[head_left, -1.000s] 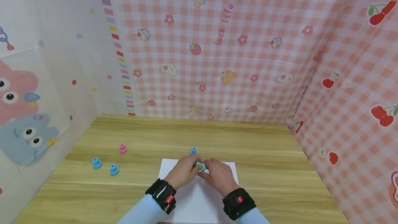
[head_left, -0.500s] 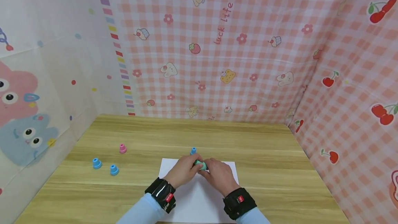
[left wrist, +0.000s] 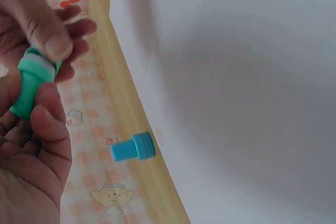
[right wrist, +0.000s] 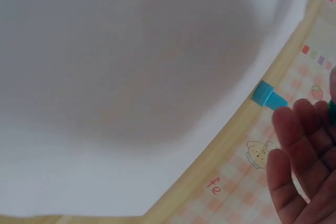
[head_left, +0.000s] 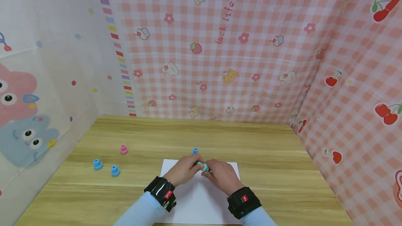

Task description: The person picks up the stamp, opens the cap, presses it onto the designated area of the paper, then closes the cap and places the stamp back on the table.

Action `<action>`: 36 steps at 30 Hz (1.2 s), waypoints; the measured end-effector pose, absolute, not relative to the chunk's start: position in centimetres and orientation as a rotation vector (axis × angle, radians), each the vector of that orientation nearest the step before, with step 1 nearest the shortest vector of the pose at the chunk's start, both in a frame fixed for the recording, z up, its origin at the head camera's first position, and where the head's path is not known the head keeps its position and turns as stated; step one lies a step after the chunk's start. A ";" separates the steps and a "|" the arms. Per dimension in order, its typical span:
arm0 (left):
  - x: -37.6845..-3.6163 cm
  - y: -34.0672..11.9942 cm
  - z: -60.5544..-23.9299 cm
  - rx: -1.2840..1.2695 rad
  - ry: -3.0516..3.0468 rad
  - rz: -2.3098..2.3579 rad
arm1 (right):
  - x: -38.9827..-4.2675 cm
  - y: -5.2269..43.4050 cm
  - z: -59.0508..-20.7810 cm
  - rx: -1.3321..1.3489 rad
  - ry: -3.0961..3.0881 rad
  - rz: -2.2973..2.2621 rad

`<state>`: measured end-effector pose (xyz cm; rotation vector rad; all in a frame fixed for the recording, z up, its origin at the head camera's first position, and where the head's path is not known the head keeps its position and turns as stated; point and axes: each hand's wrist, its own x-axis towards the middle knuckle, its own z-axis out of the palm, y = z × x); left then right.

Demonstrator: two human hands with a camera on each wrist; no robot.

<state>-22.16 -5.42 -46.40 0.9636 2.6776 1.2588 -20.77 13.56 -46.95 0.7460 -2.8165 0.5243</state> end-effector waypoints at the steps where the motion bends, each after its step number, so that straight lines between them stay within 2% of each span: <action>1: -22.2 -5.5 -46.4 0.961 2.675 1.255 | -20.8 13.6 -46.9 0.751 -2.819 0.525; 11: -22.6 -6.2 -46.3 0.959 2.754 1.209 | -20.7 13.9 -46.7 0.624 -2.864 0.494; 36: -24.2 -8.5 -45.9 0.699 2.894 1.079 | -20.5 13.9 -46.6 0.457 -2.922 0.495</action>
